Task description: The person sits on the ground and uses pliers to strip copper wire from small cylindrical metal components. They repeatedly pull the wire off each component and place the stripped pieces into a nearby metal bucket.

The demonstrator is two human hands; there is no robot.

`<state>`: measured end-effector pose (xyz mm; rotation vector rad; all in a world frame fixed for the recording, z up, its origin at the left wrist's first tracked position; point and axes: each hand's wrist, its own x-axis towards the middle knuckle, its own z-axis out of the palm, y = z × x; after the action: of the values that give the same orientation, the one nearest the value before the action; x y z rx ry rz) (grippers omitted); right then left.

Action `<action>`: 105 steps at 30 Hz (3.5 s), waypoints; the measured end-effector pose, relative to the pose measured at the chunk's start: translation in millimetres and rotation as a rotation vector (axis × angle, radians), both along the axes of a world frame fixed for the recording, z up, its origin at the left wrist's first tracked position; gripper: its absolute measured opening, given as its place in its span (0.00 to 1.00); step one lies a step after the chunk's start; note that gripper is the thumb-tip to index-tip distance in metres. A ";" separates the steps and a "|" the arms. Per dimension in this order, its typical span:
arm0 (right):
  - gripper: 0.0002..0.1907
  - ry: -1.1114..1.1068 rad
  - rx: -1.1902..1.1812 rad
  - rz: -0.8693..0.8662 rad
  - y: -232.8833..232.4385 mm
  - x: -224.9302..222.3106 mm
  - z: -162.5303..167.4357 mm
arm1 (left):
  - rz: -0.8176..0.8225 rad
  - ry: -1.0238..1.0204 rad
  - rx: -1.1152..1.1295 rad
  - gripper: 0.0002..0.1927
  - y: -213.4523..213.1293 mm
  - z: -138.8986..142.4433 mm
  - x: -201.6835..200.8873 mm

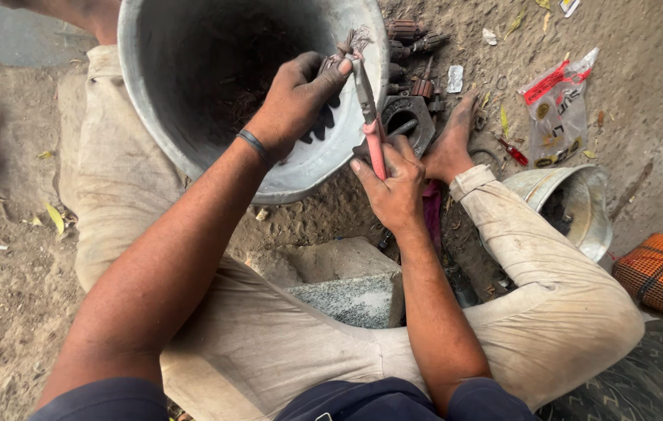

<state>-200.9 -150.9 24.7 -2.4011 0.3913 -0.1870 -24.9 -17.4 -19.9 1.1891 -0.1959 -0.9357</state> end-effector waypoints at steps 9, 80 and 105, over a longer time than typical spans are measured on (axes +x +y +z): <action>0.17 0.339 0.449 -0.059 -11.6 -7.3 17.0 | -0.124 0.023 0.014 0.27 -0.7 1.7 0.9; 0.23 0.273 0.813 0.107 6.4 -3.2 30.6 | 0.284 0.009 -0.296 0.37 13.3 -15.4 31.5; 0.14 0.223 -0.077 0.104 15.6 0.2 43.0 | 0.219 -0.974 0.272 0.20 9.2 7.9 7.4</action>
<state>-200.8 -135.3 67.7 -2.5195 0.3644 0.1156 -17.5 -8.3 -12.0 1.8111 -0.7120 -0.1255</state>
